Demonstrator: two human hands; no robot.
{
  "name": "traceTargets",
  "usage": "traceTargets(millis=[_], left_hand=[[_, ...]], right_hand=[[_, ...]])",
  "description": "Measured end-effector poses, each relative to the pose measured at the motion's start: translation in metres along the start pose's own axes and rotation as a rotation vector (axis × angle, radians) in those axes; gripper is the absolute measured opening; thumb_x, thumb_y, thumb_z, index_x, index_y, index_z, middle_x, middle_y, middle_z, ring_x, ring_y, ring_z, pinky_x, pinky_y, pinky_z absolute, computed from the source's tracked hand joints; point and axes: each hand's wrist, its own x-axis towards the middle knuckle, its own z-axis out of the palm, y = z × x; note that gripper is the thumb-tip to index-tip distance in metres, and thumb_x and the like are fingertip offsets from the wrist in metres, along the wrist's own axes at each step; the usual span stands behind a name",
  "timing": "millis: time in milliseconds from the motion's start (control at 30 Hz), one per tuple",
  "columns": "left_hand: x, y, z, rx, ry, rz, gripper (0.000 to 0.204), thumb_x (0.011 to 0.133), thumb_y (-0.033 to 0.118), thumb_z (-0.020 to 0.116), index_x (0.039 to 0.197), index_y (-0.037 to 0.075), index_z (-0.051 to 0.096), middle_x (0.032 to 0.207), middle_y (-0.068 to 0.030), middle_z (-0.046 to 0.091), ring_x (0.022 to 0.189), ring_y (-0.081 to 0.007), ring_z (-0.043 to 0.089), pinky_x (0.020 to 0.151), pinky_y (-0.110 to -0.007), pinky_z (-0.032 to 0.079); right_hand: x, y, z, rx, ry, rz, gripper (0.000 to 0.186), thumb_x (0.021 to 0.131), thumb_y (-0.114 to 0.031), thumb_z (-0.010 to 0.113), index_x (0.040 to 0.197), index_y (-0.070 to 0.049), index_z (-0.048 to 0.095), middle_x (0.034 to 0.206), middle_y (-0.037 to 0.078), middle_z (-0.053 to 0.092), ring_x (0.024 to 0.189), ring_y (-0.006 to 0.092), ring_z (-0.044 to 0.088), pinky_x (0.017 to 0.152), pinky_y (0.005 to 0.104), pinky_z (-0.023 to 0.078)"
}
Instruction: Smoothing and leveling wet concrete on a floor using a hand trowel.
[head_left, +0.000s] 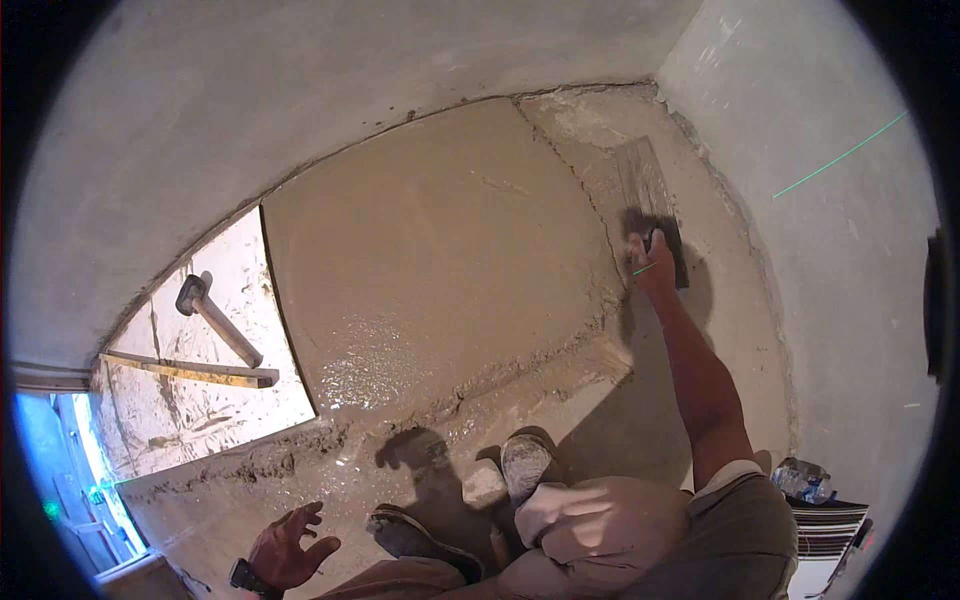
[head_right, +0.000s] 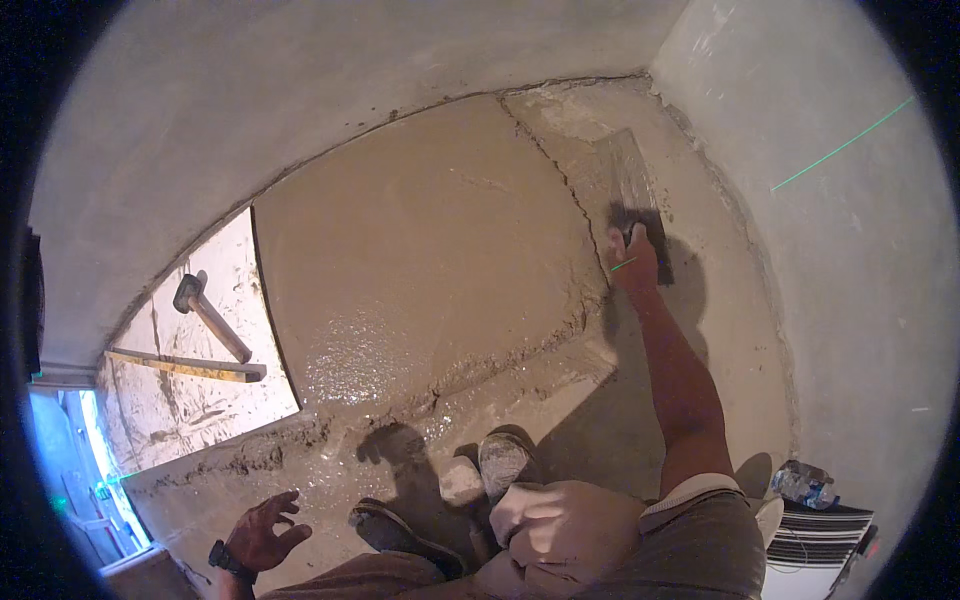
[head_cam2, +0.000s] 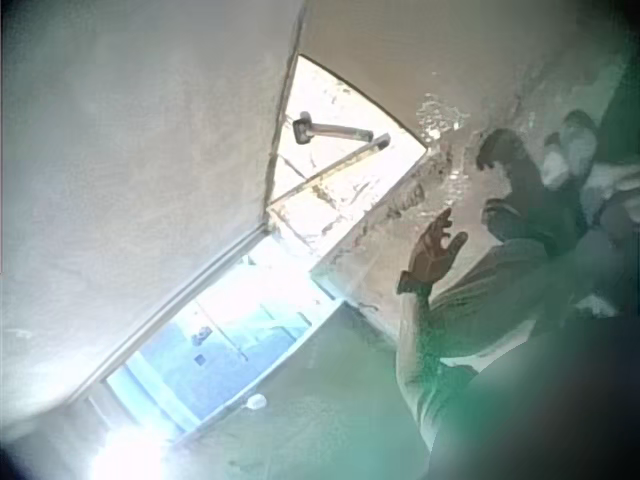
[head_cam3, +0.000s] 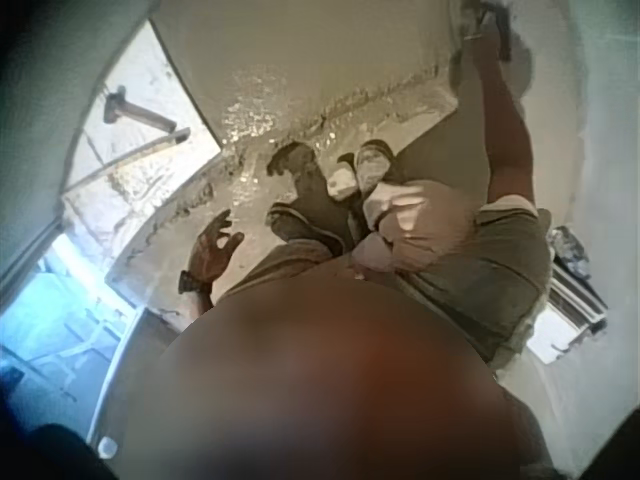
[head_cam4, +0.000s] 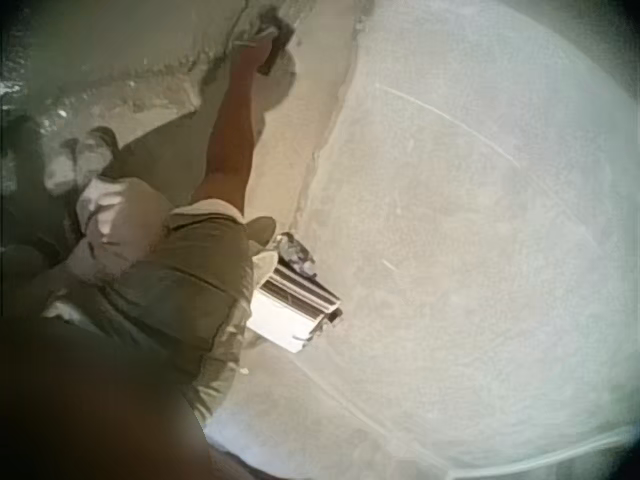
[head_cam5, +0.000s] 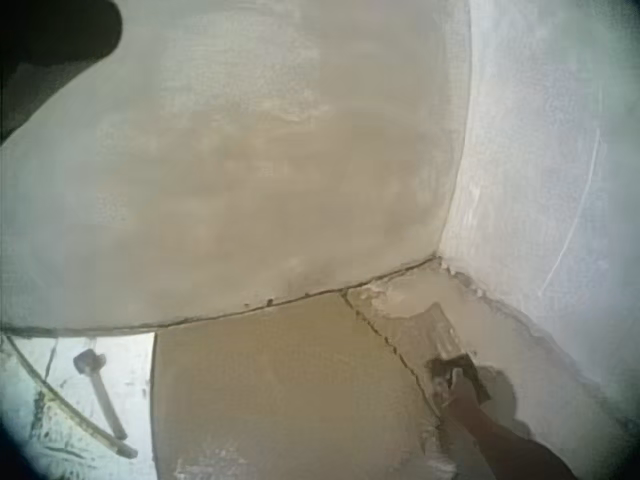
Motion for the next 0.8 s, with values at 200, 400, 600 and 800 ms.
traceTargets(millis=[200, 400, 600, 800], left_hand=[[0.011, 0.011, -0.003, -0.027, -0.015, 0.032, 0.066, 0.088, 0.037, 0.078, 0.137, 0.000, 0.053, 0.118, -0.0236, 0.069, 0.100, -0.0341, 0.072, 0.084, -0.041, 0.060], [-0.016, 0.006, 0.001, -0.059, -0.004, -0.103, 0.064, 0.088, 0.028, 0.080, 0.136, -0.003, 0.053, 0.116, -0.0235, 0.068, 0.099, -0.0333, 0.072, 0.084, -0.041, 0.061], [-0.033, -0.001, 0.007, -0.115, -0.013, -0.265, 0.066, 0.087, 0.034, 0.079, 0.137, -0.002, 0.054, 0.117, -0.0234, 0.069, 0.098, -0.0335, 0.073, 0.083, -0.041, 0.061], [-0.026, 0.006, 0.001, -0.127, -0.031, -0.247, 0.065, 0.088, 0.033, 0.079, 0.136, -0.002, 0.054, 0.116, -0.0238, 0.069, 0.101, -0.0335, 0.072, 0.084, -0.040, 0.061]], right_hand=[[0.084, 0.007, 0.035, 0.010, 0.150, 0.010, 0.068, 0.093, -0.059, 0.062, 0.104, 0.008, 0.066, 0.092, 0.034, 0.067, 0.095, 0.0502, 0.066, 0.077, 0.0506, 0.052], [0.051, -0.113, 0.057, 0.245, -0.081, -0.023, 0.062, 0.094, -0.059, 0.061, 0.095, 0.003, 0.070, 0.085, 0.027, 0.070, 0.086, 0.0449, 0.068, 0.074, 0.0476, 0.052], [0.014, -0.176, 0.058, 0.235, -0.339, -0.258, 0.052, 0.095, -0.053, 0.062, 0.109, -0.003, 0.069, 0.100, 0.024, 0.071, 0.096, 0.0423, 0.067, 0.082, 0.0477, 0.053], [-0.095, -0.210, 0.041, 0.178, -0.704, -0.621, 0.048, 0.095, -0.050, 0.061, 0.119, -0.010, 0.067, 0.101, 0.021, 0.072, 0.098, 0.0411, 0.069, 0.085, 0.0507, 0.053]])
